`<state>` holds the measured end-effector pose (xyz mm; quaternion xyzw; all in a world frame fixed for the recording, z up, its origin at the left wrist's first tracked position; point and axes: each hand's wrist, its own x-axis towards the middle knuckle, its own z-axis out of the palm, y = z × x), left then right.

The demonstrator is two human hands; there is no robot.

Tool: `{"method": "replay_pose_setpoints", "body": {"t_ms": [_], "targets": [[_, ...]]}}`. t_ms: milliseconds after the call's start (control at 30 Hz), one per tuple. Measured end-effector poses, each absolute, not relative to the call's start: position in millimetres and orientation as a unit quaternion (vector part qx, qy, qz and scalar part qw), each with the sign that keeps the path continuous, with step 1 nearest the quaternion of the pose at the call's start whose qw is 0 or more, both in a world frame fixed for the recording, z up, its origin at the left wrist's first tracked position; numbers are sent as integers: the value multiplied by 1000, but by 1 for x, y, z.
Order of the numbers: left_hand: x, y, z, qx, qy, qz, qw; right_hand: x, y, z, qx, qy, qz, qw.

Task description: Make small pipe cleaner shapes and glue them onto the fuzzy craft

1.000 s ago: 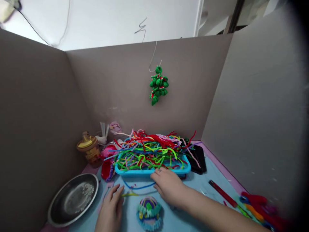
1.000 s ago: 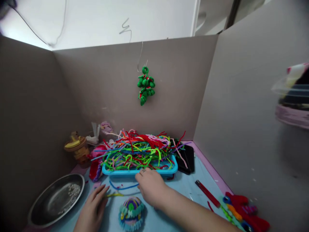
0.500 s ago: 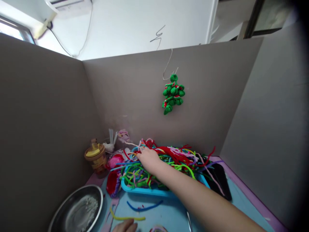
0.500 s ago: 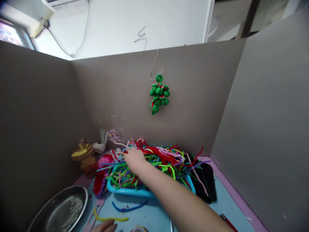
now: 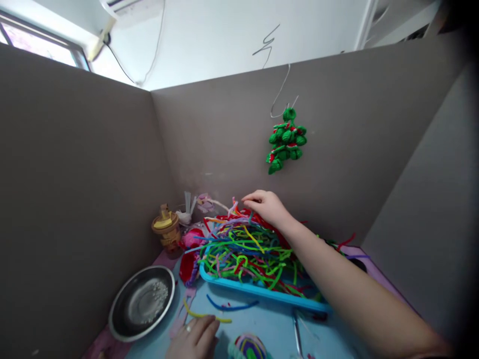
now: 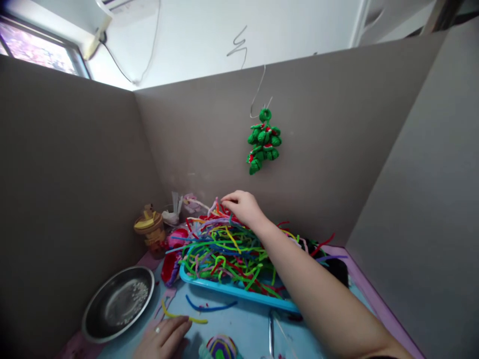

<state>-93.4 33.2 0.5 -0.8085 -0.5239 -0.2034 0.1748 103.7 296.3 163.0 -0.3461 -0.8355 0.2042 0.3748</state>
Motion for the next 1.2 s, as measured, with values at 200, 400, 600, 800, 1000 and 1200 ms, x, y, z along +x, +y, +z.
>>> {"method": "replay_pose_setpoints", "body": {"t_ms": [200, 400, 600, 800, 1000, 1200], "targets": [[-78, 26, 13, -761, -573, -288, 101, 111, 269, 171, -351, -837, 170, 384], [-62, 17, 31, -664, -598, -441, -91, 120, 221, 137, -344, -873, 117, 326], [-33, 25, 53, -493, -577, -475, -446, 131, 166, 88, -315, -884, 120, 323], [1, 92, 69, -305, -438, -568, -627, 126, 136, 70, -294, -895, 159, 297], [2, 134, 90, -259, -445, -596, -616, 156, 151, 113, -317, -871, 136, 349], [-10, 157, 94, -276, -497, -604, -558, 171, 235, 132, -432, -859, 63, 268]]}}
